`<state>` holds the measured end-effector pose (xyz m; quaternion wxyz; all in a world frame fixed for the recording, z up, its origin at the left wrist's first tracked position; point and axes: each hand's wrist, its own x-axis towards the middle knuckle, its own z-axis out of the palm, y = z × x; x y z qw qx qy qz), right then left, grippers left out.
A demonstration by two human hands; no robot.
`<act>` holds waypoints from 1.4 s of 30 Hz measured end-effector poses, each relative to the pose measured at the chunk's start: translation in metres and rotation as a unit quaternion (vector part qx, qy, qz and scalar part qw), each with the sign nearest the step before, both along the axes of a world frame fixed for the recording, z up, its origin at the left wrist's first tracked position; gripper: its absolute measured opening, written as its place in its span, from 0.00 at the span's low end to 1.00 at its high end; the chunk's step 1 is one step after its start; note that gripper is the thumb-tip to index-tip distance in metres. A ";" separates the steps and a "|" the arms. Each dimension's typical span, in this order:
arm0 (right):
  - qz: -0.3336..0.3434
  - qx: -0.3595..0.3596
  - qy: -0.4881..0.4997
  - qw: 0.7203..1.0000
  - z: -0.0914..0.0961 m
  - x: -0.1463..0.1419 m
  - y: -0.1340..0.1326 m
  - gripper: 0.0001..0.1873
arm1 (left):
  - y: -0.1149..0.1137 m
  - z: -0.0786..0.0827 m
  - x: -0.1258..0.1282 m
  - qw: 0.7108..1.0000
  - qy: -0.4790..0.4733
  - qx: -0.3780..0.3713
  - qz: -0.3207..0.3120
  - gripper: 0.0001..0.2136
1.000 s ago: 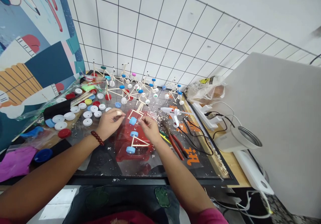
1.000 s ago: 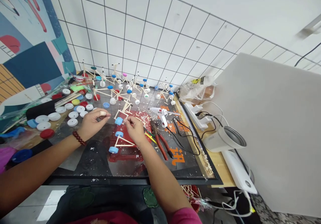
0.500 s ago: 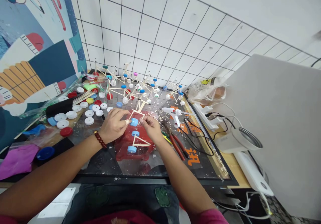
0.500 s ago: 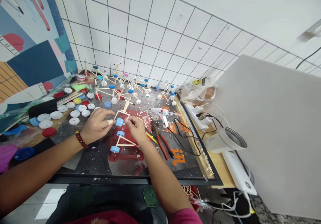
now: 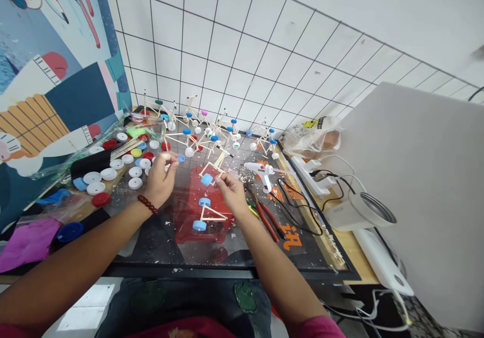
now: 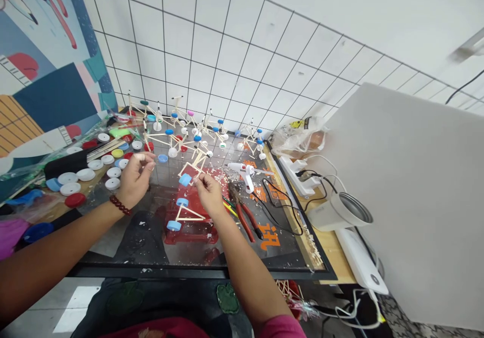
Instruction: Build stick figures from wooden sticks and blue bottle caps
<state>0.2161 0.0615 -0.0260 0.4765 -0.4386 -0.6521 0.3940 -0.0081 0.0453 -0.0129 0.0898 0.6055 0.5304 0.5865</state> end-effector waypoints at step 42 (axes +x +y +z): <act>-0.013 0.058 -0.028 0.998 -0.004 0.001 0.006 0.08 | -0.008 -0.004 0.018 0.974 0.137 -0.167 -0.070 0.38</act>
